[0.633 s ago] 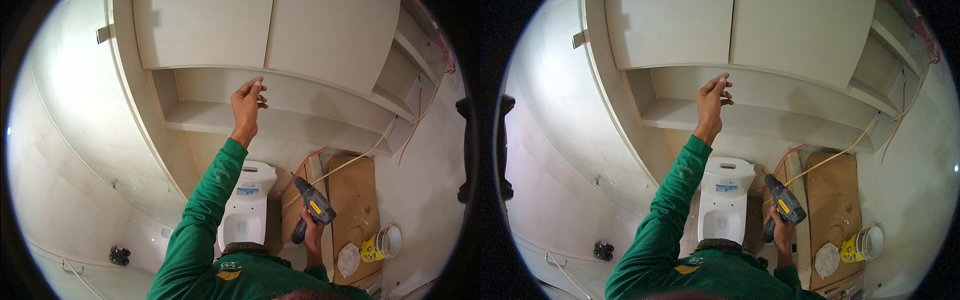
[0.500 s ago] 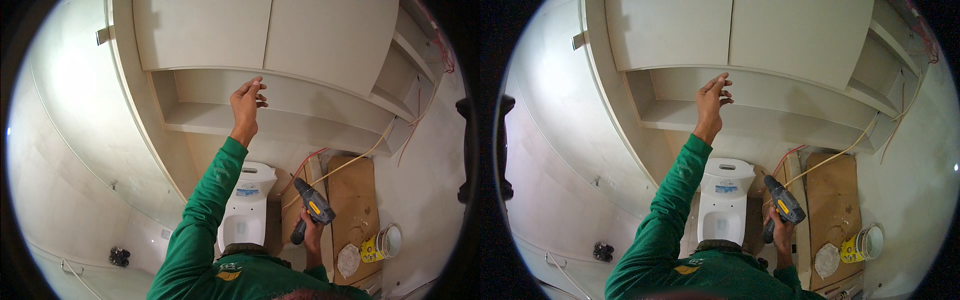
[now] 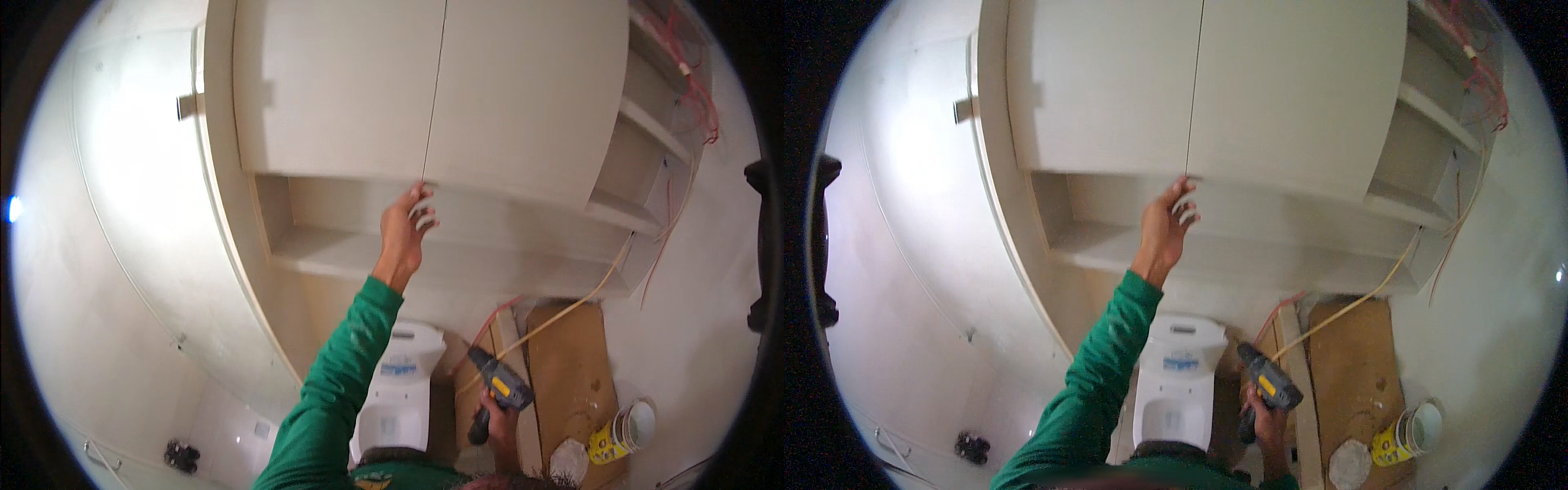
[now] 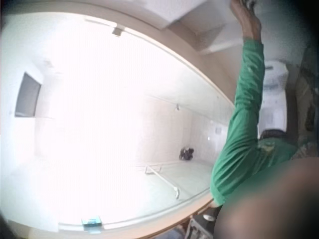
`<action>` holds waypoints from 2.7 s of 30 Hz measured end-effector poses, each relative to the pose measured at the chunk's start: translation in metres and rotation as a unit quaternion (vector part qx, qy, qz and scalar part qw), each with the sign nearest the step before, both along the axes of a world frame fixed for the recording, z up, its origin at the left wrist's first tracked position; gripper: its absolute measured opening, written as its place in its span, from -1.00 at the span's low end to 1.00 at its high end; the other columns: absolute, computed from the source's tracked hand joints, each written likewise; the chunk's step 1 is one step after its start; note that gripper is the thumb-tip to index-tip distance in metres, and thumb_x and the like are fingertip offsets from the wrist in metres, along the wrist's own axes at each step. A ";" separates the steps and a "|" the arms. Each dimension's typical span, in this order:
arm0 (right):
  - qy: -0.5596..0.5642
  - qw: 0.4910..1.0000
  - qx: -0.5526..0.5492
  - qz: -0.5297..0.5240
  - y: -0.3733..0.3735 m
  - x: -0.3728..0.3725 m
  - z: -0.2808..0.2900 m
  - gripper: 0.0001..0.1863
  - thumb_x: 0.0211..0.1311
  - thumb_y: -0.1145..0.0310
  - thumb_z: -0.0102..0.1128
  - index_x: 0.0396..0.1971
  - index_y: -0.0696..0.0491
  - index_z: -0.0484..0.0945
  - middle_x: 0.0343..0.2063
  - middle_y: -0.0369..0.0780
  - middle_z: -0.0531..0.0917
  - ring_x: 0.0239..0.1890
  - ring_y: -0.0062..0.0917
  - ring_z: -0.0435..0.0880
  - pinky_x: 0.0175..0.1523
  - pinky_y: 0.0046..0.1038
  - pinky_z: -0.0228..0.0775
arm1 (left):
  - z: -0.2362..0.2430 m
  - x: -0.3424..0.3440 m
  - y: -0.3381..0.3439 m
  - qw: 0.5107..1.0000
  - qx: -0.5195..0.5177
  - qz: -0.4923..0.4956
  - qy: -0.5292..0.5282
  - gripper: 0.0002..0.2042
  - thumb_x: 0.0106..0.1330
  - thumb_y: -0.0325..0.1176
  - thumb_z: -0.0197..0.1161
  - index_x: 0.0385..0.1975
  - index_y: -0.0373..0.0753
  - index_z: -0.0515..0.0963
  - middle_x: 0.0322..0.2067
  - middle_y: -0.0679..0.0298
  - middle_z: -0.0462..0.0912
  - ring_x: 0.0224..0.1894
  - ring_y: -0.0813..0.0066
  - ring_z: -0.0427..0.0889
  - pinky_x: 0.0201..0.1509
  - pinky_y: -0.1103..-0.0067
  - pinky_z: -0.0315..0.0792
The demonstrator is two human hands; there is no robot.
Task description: The person uses a cordless drill to attach cabinet doors to wall-mounted cabinets in a bathroom. They repeatedly open and close the doors to check alignment and secure the hinges. The person also handles a white cabinet door and a metal hinge.
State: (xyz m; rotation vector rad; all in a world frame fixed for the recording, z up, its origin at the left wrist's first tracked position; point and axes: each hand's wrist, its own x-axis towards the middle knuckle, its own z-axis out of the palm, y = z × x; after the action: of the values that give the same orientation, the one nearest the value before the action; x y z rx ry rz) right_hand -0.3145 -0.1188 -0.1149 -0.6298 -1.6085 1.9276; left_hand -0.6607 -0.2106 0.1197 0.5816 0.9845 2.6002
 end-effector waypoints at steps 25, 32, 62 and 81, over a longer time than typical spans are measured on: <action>0.051 0.996 0.048 0.053 -0.001 -0.004 -0.008 -0.86 0.52 0.44 0.36 -0.03 0.11 0.68 -0.29 -0.30 0.68 -0.35 -0.61 0.64 -0.25 -0.46 0.59 | -0.006 0.010 0.010 0.996 0.066 -0.062 0.024 -0.47 0.66 -0.27 0.10 0.57 -0.20 0.33 0.21 0.33 0.62 -0.04 0.44 0.52 0.15 0.38 0.51; 0.004 0.998 -0.042 0.056 -0.015 0.005 0.001 -0.75 0.55 0.38 0.35 0.10 0.14 0.67 -0.23 -0.27 0.70 -0.35 -0.60 0.65 -0.27 -0.43 0.59 | -0.009 0.020 -0.003 0.996 0.082 -0.032 0.018 -0.46 0.64 -0.34 0.06 0.59 -0.23 0.31 0.12 0.30 0.61 -0.05 0.50 0.53 0.13 0.43 0.52; -0.109 0.981 0.087 0.132 -0.002 -0.036 -0.046 -0.74 0.44 0.17 0.47 -0.09 0.02 0.69 -0.49 -0.33 0.64 -0.54 -0.58 0.58 -0.39 -0.39 0.44 | -0.380 0.203 -0.072 0.942 -0.309 -0.096 -0.096 -0.65 0.63 -0.24 0.17 0.29 -0.18 0.65 -0.10 0.28 0.78 -0.21 0.50 0.70 -0.22 0.51 0.65; -0.203 0.951 0.172 0.158 -0.001 -0.017 -0.066 -0.62 0.32 0.07 0.59 -0.13 0.10 0.81 -0.44 -0.32 0.79 -0.45 -0.61 0.73 -0.29 -0.44 0.56 | -0.356 0.221 -0.080 0.931 -0.305 -0.154 -0.126 -0.62 0.59 -0.29 0.33 0.31 -0.27 0.66 0.02 0.28 0.80 -0.03 0.45 0.73 0.02 0.42 0.66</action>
State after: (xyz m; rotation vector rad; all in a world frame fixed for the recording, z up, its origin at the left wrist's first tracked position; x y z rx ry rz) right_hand -0.3316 -0.1195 -0.1806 -0.6840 -2.3664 1.7304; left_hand -0.4400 -0.2905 -0.2361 0.2078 1.3902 1.8881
